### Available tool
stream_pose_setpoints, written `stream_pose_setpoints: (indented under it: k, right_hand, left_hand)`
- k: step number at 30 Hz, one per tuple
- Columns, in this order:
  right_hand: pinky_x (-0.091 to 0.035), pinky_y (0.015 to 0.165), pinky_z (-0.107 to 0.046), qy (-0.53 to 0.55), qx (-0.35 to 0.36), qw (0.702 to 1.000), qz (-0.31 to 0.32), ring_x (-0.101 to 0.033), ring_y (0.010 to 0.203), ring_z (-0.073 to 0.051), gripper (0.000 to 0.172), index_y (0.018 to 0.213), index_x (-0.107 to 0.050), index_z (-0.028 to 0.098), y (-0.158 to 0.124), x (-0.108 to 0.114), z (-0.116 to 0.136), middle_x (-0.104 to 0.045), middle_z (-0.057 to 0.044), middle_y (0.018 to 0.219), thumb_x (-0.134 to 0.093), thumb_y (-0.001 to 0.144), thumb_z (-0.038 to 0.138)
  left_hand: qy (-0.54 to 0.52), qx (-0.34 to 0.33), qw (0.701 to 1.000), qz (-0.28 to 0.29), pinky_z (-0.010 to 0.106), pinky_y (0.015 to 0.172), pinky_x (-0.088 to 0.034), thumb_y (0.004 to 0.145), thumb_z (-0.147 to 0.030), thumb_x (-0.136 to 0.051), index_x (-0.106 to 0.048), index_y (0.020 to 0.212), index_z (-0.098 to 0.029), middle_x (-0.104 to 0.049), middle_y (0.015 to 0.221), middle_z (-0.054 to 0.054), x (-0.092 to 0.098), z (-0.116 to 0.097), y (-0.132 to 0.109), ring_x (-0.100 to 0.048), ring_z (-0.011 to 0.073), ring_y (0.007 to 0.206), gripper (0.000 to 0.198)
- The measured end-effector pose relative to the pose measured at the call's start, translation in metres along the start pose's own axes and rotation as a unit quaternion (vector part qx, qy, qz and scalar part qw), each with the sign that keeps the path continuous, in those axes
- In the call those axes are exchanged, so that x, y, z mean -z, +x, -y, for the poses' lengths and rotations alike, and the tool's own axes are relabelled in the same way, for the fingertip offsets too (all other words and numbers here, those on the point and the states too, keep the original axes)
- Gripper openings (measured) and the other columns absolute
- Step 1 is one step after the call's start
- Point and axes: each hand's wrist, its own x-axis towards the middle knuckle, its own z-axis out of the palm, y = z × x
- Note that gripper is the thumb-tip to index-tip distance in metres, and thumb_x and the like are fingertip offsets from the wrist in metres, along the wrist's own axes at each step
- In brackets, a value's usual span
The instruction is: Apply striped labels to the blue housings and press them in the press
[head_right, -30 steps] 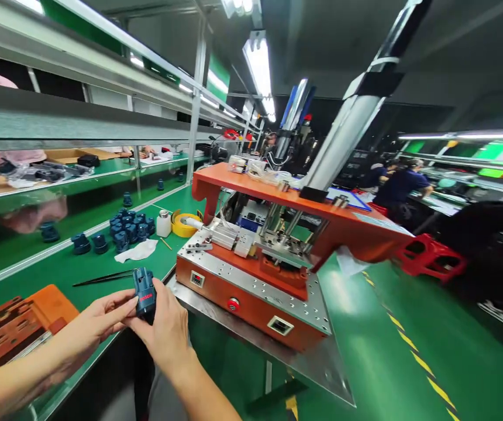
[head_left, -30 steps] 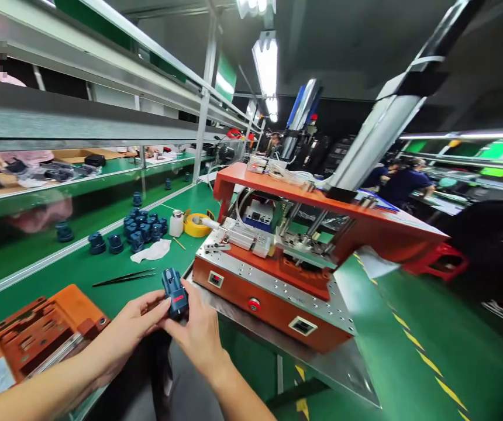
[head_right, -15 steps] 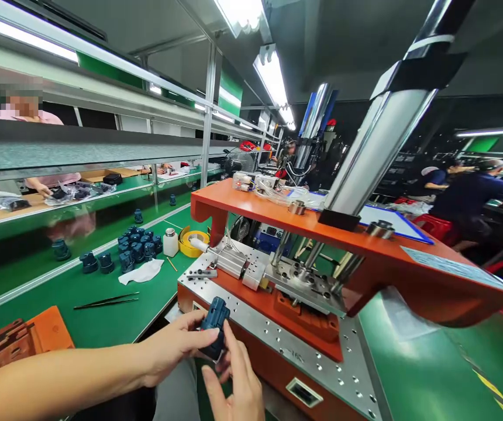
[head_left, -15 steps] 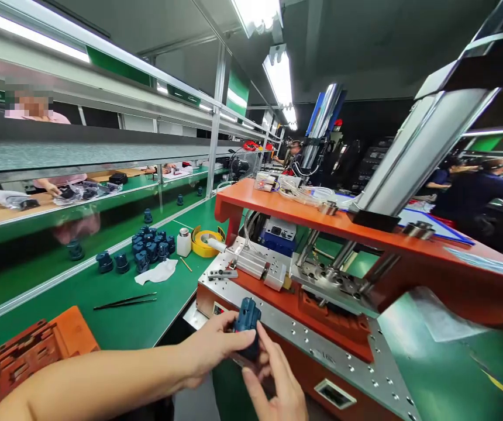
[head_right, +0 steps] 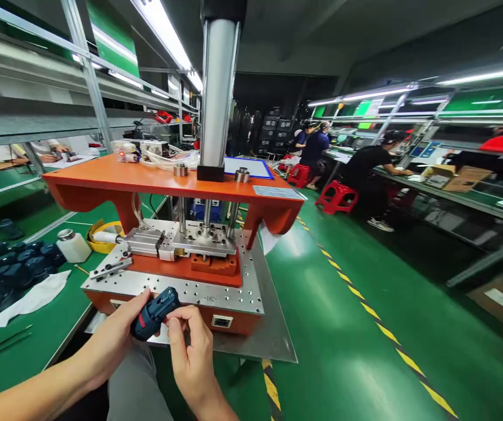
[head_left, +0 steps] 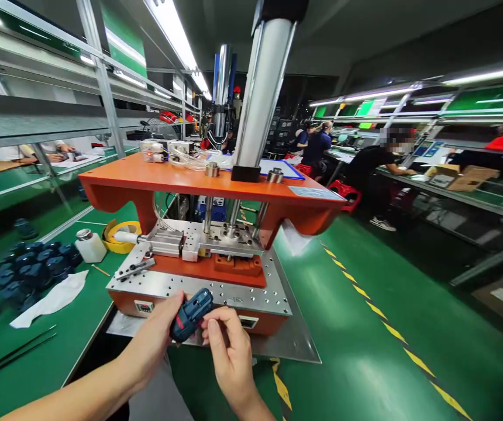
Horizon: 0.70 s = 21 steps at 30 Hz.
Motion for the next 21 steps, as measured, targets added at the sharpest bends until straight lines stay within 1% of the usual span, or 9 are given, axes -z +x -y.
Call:
stream_pose_setpoints:
  k: [1,3,6,8,10,12,14,18,21]
  right_hand:
    - [-0.056,0.070,-0.025,0.002,0.000,1.000,-0.023,-0.063,0.077,-0.015,0.015,0.110,-0.057,0.023,0.001,0.004,-0.001,-0.061,-0.003,0.094,-0.051,0.104,0.036]
    - [-0.058,0.071,-0.027,0.008,0.002,0.999,-0.040,-0.064,0.080,-0.016,0.031,0.128,-0.050,0.025,0.006,0.016,-0.002,-0.061,-0.007,0.109,-0.056,0.101,0.038]
    - [-0.059,0.087,-0.032,0.004,-0.002,0.999,0.053,-0.065,0.104,-0.022,0.043,0.139,-0.050,0.028,0.016,0.036,-0.006,-0.055,-0.012,0.132,-0.059,0.099,0.041]
    - [-0.057,0.093,-0.032,-0.001,-0.010,0.997,0.082,-0.063,0.113,-0.024,0.033,0.128,-0.060,0.028,0.022,0.049,-0.013,-0.058,-0.010,0.129,-0.061,0.098,0.040]
    - [-0.059,0.088,-0.029,-0.003,-0.021,0.997,0.068,-0.066,0.107,-0.024,0.027,0.121,-0.064,0.028,0.026,0.059,-0.022,-0.062,-0.010,0.120,-0.065,0.096,0.039]
    - [-0.061,0.083,-0.029,-0.011,-0.019,0.998,0.059,-0.068,0.100,-0.024,0.027,0.118,-0.065,0.027,0.028,0.066,-0.031,-0.062,-0.011,0.119,-0.068,0.094,0.039]
    - [-0.061,0.081,-0.029,-0.025,0.002,0.998,0.054,-0.068,0.099,-0.025,0.026,0.114,-0.067,0.026,0.030,0.072,-0.036,-0.061,-0.012,0.118,-0.071,0.092,0.040]
    - [-0.062,0.076,-0.030,-0.037,0.009,0.998,0.043,-0.068,0.099,-0.027,0.029,0.111,-0.069,0.025,0.044,0.080,-0.034,-0.061,-0.014,0.118,-0.070,0.091,0.046]
    - [-0.060,0.068,-0.028,-0.044,0.004,0.998,0.044,-0.068,0.079,-0.021,0.030,0.114,-0.067,0.023,0.061,0.088,-0.030,-0.065,-0.011,0.104,-0.063,0.096,0.046]
  left_hand:
    - [0.018,-0.006,1.000,0.006,0.025,0.072,-0.041,0.088,-0.068,-0.056,-0.072,0.097,-0.019,-0.068,0.089,0.002,-0.002,-0.001,0.001,-0.053,0.0180,0.083,0.052]
    - [0.058,-0.018,0.998,0.024,0.026,0.073,-0.042,0.091,-0.070,-0.049,-0.071,0.100,-0.020,-0.068,0.092,0.002,-0.005,-0.001,0.002,-0.054,0.0186,0.086,0.055]
    - [0.125,-0.007,0.988,0.091,0.025,0.065,-0.041,0.090,-0.072,-0.047,-0.065,0.101,-0.020,-0.062,0.085,0.002,-0.008,0.000,0.005,-0.054,0.0176,0.078,0.056]
    - [0.186,-0.049,0.972,0.132,0.026,0.069,-0.043,0.085,-0.067,-0.060,-0.062,0.108,-0.019,-0.060,0.092,0.003,-0.010,-0.001,0.007,-0.056,0.0192,0.083,0.053]
    - [0.273,-0.141,0.940,0.148,0.030,0.082,-0.046,0.082,-0.056,-0.071,-0.063,0.118,-0.018,-0.061,0.105,0.008,-0.010,-0.005,0.010,-0.058,0.0234,0.096,0.053]
    - [0.355,-0.217,0.897,0.149,0.034,0.093,-0.044,0.084,-0.044,-0.072,-0.062,0.129,-0.020,-0.061,0.117,0.011,-0.011,-0.010,0.013,-0.058,0.0269,0.106,0.052]
    - [0.396,-0.241,0.872,0.155,0.035,0.095,-0.044,0.086,-0.037,-0.071,-0.061,0.134,-0.022,-0.065,0.120,0.012,-0.013,-0.016,0.016,-0.060,0.0282,0.107,0.051]
    - [0.394,-0.244,0.874,0.142,0.033,0.094,-0.047,0.082,-0.037,-0.077,-0.066,0.126,-0.021,-0.069,0.118,0.010,-0.016,-0.020,0.027,-0.063,0.0278,0.106,0.048]
    - [0.382,-0.244,0.884,0.113,0.032,0.096,-0.047,0.080,-0.041,-0.079,-0.067,0.123,-0.022,-0.069,0.121,0.010,-0.012,-0.015,0.040,-0.063,0.0276,0.110,0.049]
